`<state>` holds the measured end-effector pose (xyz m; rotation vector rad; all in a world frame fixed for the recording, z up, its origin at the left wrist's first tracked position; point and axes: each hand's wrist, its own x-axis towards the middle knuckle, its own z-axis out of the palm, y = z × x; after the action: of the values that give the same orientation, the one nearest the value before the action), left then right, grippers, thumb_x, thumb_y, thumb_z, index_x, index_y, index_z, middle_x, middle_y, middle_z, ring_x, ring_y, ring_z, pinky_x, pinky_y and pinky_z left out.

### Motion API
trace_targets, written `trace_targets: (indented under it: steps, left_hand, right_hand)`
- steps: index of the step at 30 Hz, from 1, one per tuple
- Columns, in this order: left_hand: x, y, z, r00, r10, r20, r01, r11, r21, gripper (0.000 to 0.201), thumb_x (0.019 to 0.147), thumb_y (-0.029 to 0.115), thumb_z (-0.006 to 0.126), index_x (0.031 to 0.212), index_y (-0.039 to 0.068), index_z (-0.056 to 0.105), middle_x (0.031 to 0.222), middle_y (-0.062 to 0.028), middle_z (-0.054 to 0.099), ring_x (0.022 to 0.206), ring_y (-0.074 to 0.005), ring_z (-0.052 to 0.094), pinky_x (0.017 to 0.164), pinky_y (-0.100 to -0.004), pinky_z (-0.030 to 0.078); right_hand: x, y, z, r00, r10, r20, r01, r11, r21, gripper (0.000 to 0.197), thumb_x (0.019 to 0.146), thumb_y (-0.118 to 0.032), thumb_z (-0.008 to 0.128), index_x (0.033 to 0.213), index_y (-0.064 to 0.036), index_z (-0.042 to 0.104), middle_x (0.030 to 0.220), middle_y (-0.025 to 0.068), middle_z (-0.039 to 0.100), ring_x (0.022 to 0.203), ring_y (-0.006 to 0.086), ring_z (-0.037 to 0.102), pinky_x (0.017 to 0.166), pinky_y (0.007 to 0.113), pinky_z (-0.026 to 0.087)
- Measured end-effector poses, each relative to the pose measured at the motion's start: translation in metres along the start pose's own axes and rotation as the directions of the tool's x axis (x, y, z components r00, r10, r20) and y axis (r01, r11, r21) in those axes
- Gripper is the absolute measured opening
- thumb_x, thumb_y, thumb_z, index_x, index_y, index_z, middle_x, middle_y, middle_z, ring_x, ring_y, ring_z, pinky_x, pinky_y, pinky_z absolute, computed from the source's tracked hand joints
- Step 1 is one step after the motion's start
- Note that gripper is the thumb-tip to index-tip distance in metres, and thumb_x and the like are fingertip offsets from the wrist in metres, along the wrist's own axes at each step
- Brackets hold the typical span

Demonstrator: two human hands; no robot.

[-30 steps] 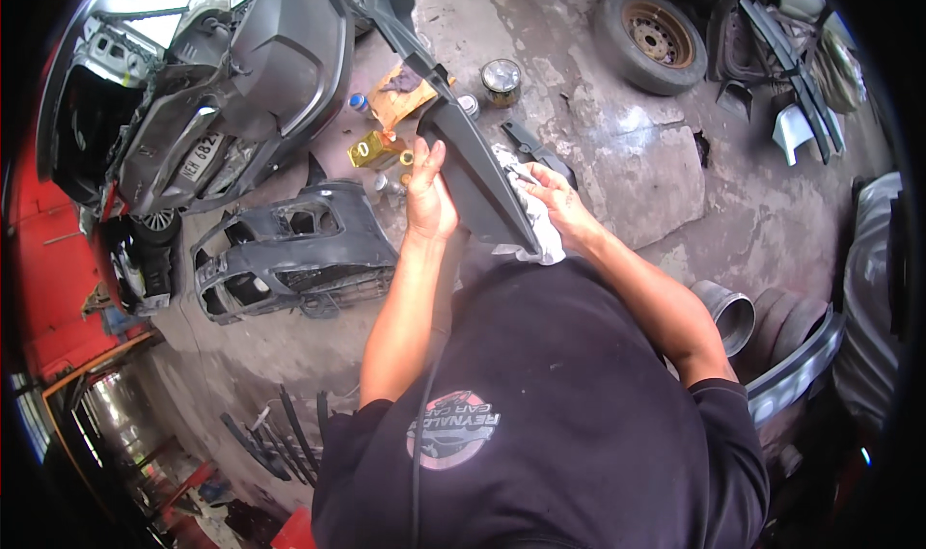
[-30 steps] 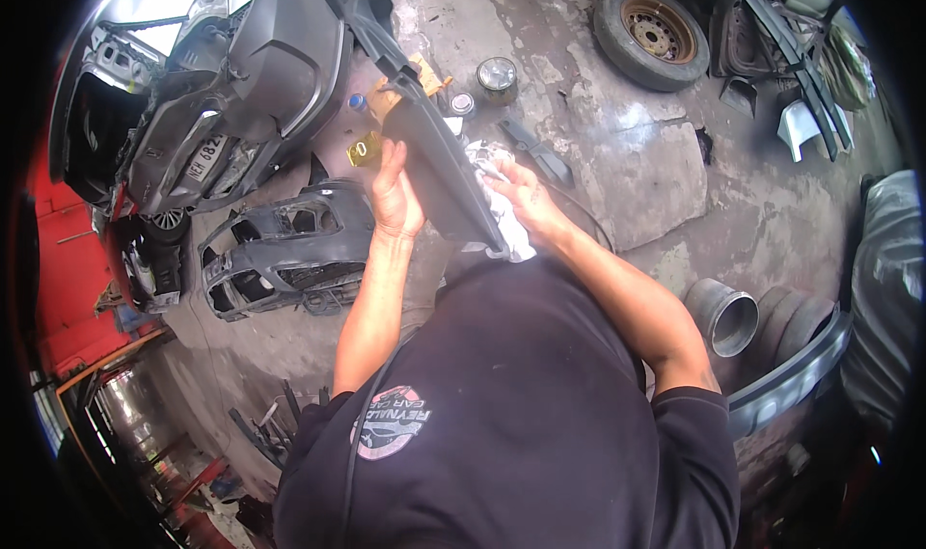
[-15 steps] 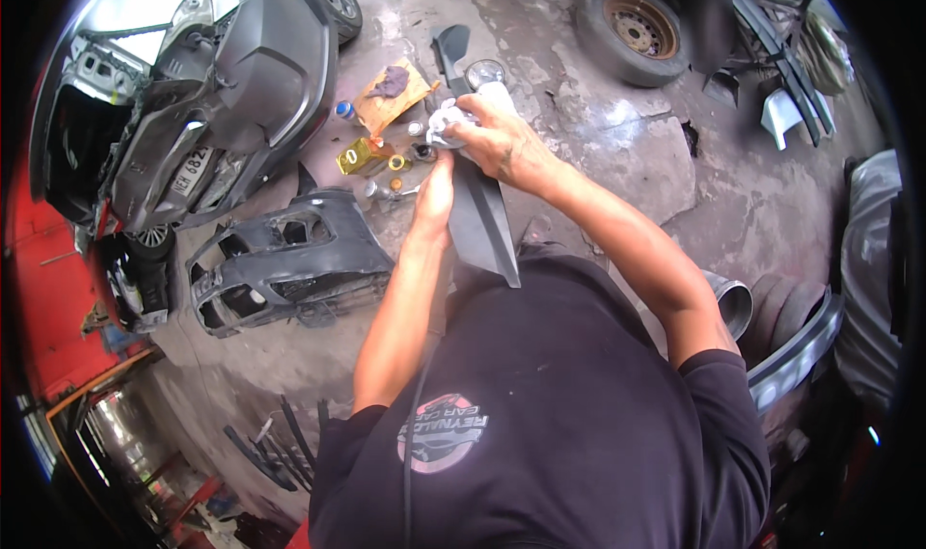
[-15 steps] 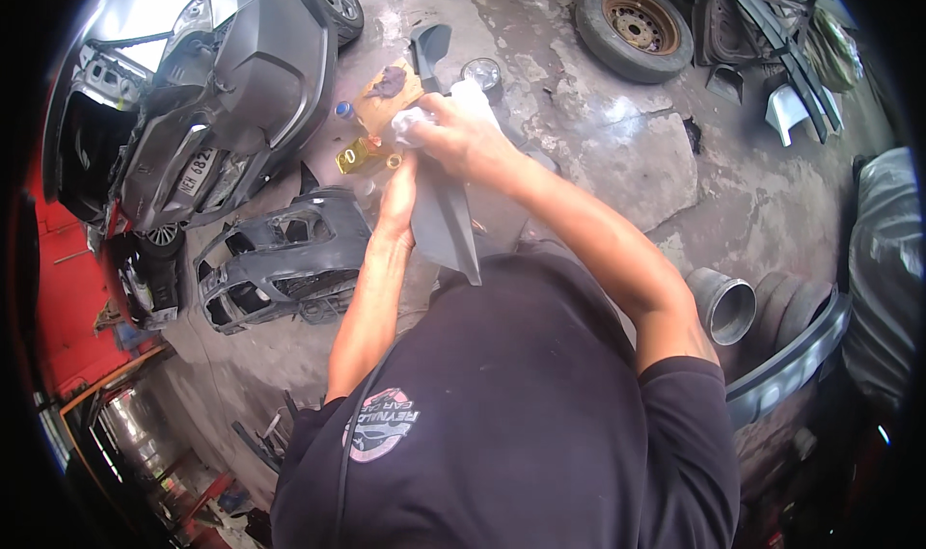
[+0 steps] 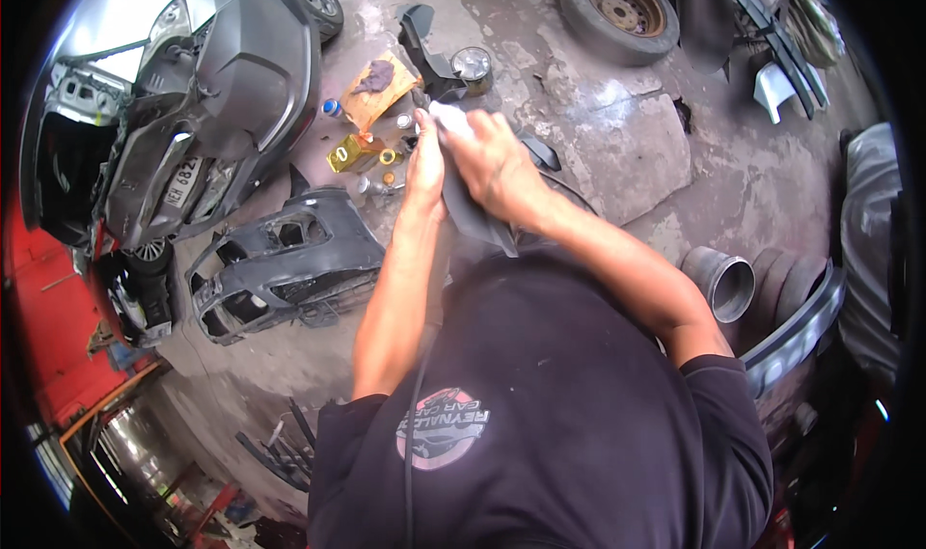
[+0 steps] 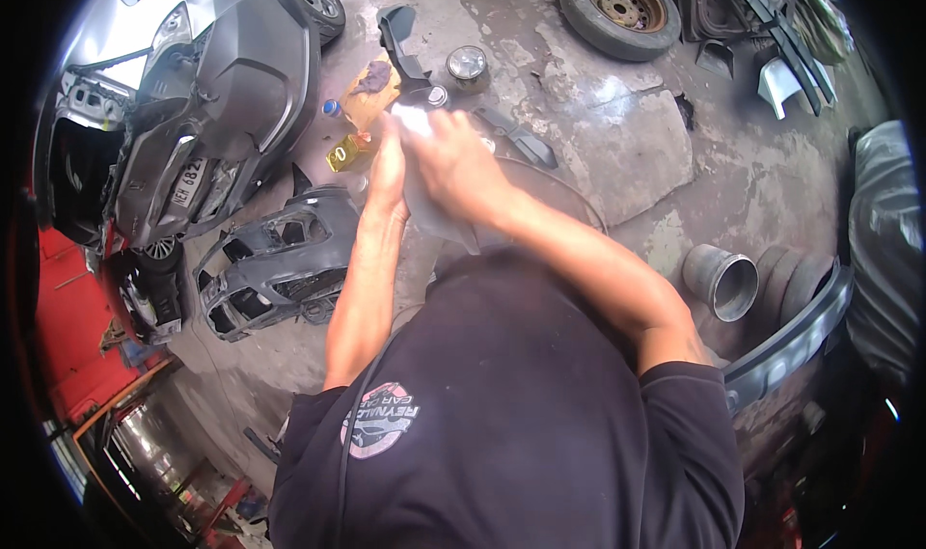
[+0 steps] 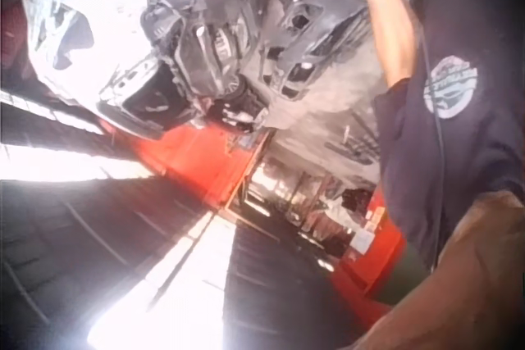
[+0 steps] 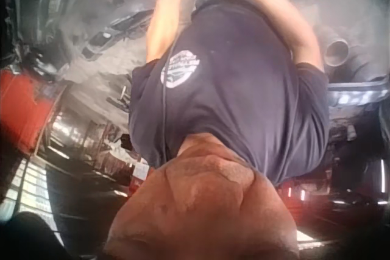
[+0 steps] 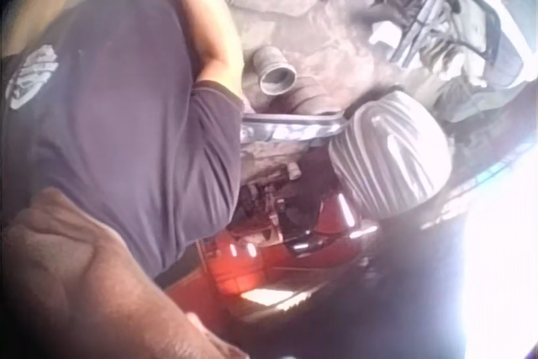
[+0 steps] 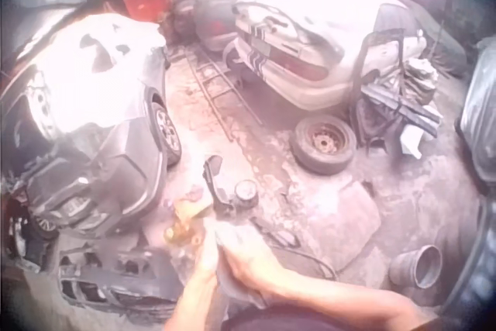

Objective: The person cleans a black plastic car part with a white cloth, repeatedly wiping its surfaces and edges. They pour liquid from a yellow container onto the cloth and continue wiping the part, focusing on different areas throughout the sequence.

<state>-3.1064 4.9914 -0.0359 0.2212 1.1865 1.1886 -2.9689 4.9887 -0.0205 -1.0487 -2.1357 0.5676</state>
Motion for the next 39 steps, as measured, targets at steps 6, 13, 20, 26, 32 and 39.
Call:
trace_targets:
  steps: [6, 13, 20, 26, 32, 39]
  left_hand:
    - [0.006, -0.007, -0.016, 0.987, -0.044, 0.156, 0.012, 0.98, 0.198, 0.059, 0.112, 0.058, 0.046, 0.129, 0.005, 0.066, 0.105, -0.008, 0.073, 0.091, -0.0145, 0.073, 0.081, -0.0294, 0.062]
    - [0.018, -0.026, -0.02, 0.97, 0.001, 0.242, -0.018, 0.997, 0.069, 0.051, 0.115, 0.048, 0.045, 0.13, 0.003, 0.064, 0.122, -0.0116, 0.07, 0.115, -0.0196, 0.067, 0.102, -0.0363, 0.053]
    - [0.042, -0.015, -0.037, 0.966, -0.108, 0.237, 0.132, 0.987, -0.086, 0.053, 0.109, 0.055, 0.052, 0.119, 0.005, 0.068, 0.095, -0.0122, 0.075, 0.077, -0.0258, 0.075, 0.069, -0.0389, 0.065]
    - [0.015, -0.04, -0.013, 0.963, 0.014, 0.27, 0.019, 0.993, -0.119, 0.044, 0.112, 0.033, 0.056, 0.146, 0.005, 0.056, 0.135, -0.0097, 0.067, 0.121, -0.0209, 0.066, 0.105, -0.0368, 0.054]
    - [0.023, -0.026, -0.047, 0.878, 0.014, 0.479, 0.166, 0.929, -0.331, 0.039, 0.111, 0.029, 0.058, 0.144, 0.008, 0.059, 0.131, -0.0079, 0.071, 0.119, -0.022, 0.069, 0.104, -0.0391, 0.057]
    - [0.016, -0.034, -0.039, 0.845, 0.053, 0.532, 0.075, 0.973, -0.217, 0.044, 0.112, 0.033, 0.055, 0.148, 0.007, 0.057, 0.141, -0.0086, 0.066, 0.133, -0.0248, 0.061, 0.116, -0.0436, 0.048]
  right_hand:
    - [-0.043, 0.0, 0.001, 0.989, -0.141, 0.048, 0.136, 0.987, 0.088, 0.037, 0.083, -0.005, 0.067, 0.12, -0.0006, 0.065, 0.099, 0.0155, 0.056, 0.094, 0.0362, 0.058, 0.079, 0.047, 0.052]
    - [-0.024, 0.021, 0.011, 0.997, 0.074, -0.029, -0.072, 0.996, 0.047, 0.04, 0.086, 0.002, 0.068, 0.126, -0.0026, 0.064, 0.12, 0.022, 0.057, 0.105, 0.0417, 0.057, 0.089, 0.049, 0.051]
    - [-0.068, 0.007, -0.02, 0.963, -0.116, 0.241, 0.046, 0.96, 0.277, 0.039, 0.084, 0.0, 0.075, 0.122, -0.0047, 0.074, 0.124, 0.0213, 0.059, 0.104, 0.0383, 0.061, 0.085, 0.046, 0.056]
    - [0.004, 0.067, 0.007, 0.969, 0.178, -0.17, -0.131, 0.959, 0.253, 0.03, 0.099, -0.007, 0.061, 0.129, -0.0039, 0.063, 0.105, 0.0191, 0.058, 0.095, 0.0389, 0.061, 0.085, 0.044, 0.052]
    - [-0.047, 0.018, 0.001, 0.975, 0.094, -0.199, -0.041, 0.966, 0.256, 0.038, 0.099, -0.008, 0.062, 0.136, -0.0021, 0.057, 0.12, 0.0232, 0.059, 0.108, 0.0423, 0.059, 0.093, 0.049, 0.049]
    - [0.022, 0.076, 0.004, 0.944, 0.209, -0.254, -0.175, 0.973, 0.151, 0.025, 0.099, -0.009, 0.063, 0.122, -0.0007, 0.063, 0.109, 0.0211, 0.06, 0.101, 0.0426, 0.06, 0.088, 0.049, 0.05]
